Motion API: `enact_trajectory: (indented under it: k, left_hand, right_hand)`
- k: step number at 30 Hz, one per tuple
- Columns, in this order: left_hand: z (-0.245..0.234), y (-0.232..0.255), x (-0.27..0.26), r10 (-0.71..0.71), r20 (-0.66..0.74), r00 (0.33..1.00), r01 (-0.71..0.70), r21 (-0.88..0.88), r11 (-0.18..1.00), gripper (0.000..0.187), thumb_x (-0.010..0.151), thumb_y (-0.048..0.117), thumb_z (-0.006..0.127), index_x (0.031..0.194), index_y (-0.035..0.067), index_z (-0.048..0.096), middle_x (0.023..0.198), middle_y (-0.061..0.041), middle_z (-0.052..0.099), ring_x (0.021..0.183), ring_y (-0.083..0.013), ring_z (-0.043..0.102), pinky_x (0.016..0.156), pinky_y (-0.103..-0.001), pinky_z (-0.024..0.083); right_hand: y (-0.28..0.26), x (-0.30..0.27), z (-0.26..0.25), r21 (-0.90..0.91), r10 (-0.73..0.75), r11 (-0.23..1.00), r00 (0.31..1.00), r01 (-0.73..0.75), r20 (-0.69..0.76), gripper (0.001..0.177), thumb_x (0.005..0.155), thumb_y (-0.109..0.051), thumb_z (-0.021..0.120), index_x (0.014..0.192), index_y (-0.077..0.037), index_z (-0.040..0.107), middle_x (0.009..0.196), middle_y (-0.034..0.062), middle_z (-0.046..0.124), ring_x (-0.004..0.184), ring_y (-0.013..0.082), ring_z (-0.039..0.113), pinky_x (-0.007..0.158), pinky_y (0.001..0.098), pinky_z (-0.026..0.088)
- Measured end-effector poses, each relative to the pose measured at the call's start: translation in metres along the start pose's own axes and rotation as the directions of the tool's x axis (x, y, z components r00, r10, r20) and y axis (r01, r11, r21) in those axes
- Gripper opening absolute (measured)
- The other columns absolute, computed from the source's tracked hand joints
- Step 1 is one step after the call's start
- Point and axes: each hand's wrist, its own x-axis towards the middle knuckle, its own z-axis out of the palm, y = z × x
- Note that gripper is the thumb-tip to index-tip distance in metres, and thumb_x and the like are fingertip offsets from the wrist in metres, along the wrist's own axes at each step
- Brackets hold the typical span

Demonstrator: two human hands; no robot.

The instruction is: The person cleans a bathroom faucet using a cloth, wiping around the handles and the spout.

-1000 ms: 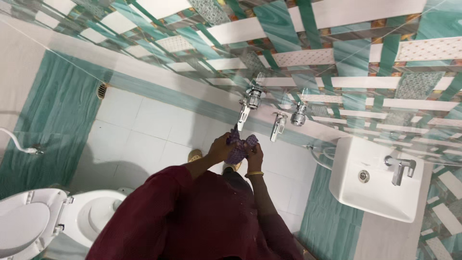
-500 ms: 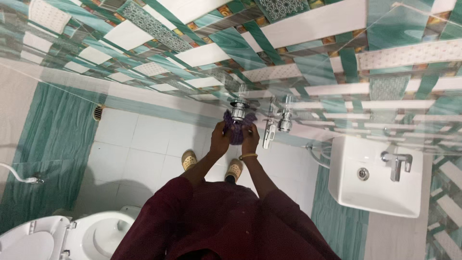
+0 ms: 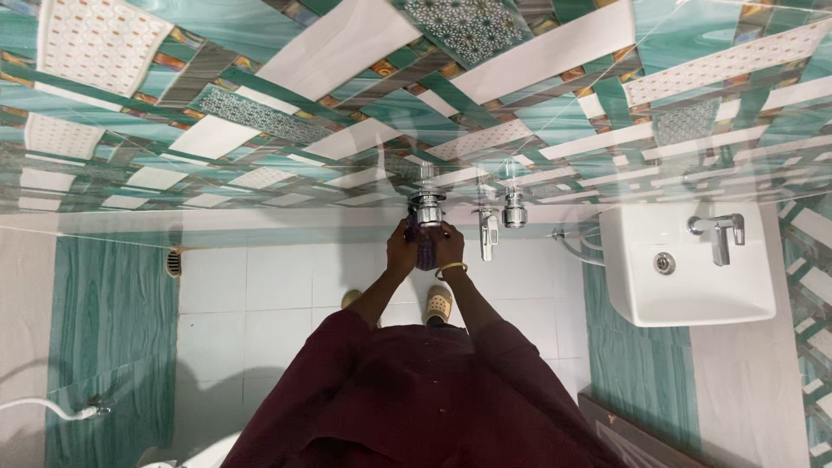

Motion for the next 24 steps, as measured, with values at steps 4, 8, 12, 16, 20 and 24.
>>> enact_trajectory:
  k: [4, 8, 12, 16, 20, 24]
  left_hand:
    - [0.004, -0.018, -0.006, 0.104, -0.011, 0.995, -0.104, -0.006, 0.995, 0.036, 0.093, 0.017, 0.065, 0.127, 0.008, 0.058, 0.107, -0.017, 0.073, 0.098, -0.0305, 0.070, 0.084, -0.041, 0.053]
    - [0.002, -0.035, -0.018, 0.012, 0.061, 0.998, -0.008, -0.057, 0.998, 0.033, 0.091, 0.011, 0.064, 0.123, 0.008, 0.059, 0.102, -0.014, 0.073, 0.094, -0.0268, 0.070, 0.083, -0.039, 0.054]
    - [0.005, -0.038, 0.004, 0.098, 0.020, 0.995, -0.096, -0.079, 0.992, 0.030, 0.090, 0.007, 0.072, 0.117, 0.004, 0.060, 0.098, -0.017, 0.071, 0.091, -0.0293, 0.067, 0.082, -0.041, 0.055]
    - [-0.001, -0.029, -0.001, -0.021, 0.066, 0.998, 0.025, -0.060, 0.998, 0.036, 0.091, 0.013, 0.073, 0.123, 0.007, 0.057, 0.108, -0.012, 0.071, 0.099, -0.0235, 0.069, 0.085, -0.039, 0.053]
    - [-0.002, -0.035, -0.029, -0.100, 0.098, 0.990, 0.113, -0.137, 0.984, 0.039, 0.089, 0.012, 0.074, 0.124, 0.008, 0.058, 0.112, -0.011, 0.070, 0.103, -0.0221, 0.067, 0.089, -0.037, 0.053]
    - [0.003, -0.050, -0.005, -0.002, -0.005, 1.000, 0.002, -0.041, 0.999, 0.033, 0.088, 0.009, 0.073, 0.118, 0.004, 0.061, 0.107, -0.014, 0.071, 0.098, -0.0254, 0.067, 0.088, -0.038, 0.053]
  right_hand:
    - [-0.009, -0.007, 0.000, -0.080, -0.044, 0.996, 0.999, 0.042, -0.016, 0.027, 0.088, -0.015, 0.075, 0.108, 0.002, 0.075, 0.094, 0.0119, 0.077, 0.083, 0.0171, 0.073, 0.077, 0.0311, 0.056]
    - [-0.015, -0.035, -0.010, 0.035, 0.002, 0.999, 0.999, -0.004, 0.046, 0.028, 0.088, -0.017, 0.077, 0.110, -0.001, 0.075, 0.091, 0.0112, 0.078, 0.082, 0.0157, 0.072, 0.077, 0.0307, 0.056]
    - [-0.035, -0.015, -0.005, -0.095, -0.038, 0.995, 0.999, 0.041, 0.034, 0.028, 0.085, -0.016, 0.079, 0.107, 0.002, 0.078, 0.089, 0.0119, 0.080, 0.078, 0.0164, 0.072, 0.075, 0.0303, 0.054]
    - [-0.033, -0.019, -0.003, 0.076, 0.035, 0.996, 0.996, -0.041, 0.079, 0.029, 0.085, -0.012, 0.080, 0.110, 0.003, 0.075, 0.092, 0.0108, 0.079, 0.081, 0.0138, 0.072, 0.076, 0.0281, 0.056]
    - [-0.008, -0.037, -0.015, 0.264, 0.087, 0.955, 0.980, -0.133, 0.179, 0.030, 0.084, -0.009, 0.081, 0.111, 0.003, 0.074, 0.095, 0.0087, 0.078, 0.083, 0.0119, 0.072, 0.079, 0.0273, 0.058]
    - [-0.012, -0.021, -0.010, 0.132, 0.094, 0.985, 0.984, -0.115, 0.154, 0.028, 0.087, -0.011, 0.081, 0.111, 0.002, 0.076, 0.093, 0.0098, 0.079, 0.078, 0.0131, 0.070, 0.074, 0.0274, 0.057]
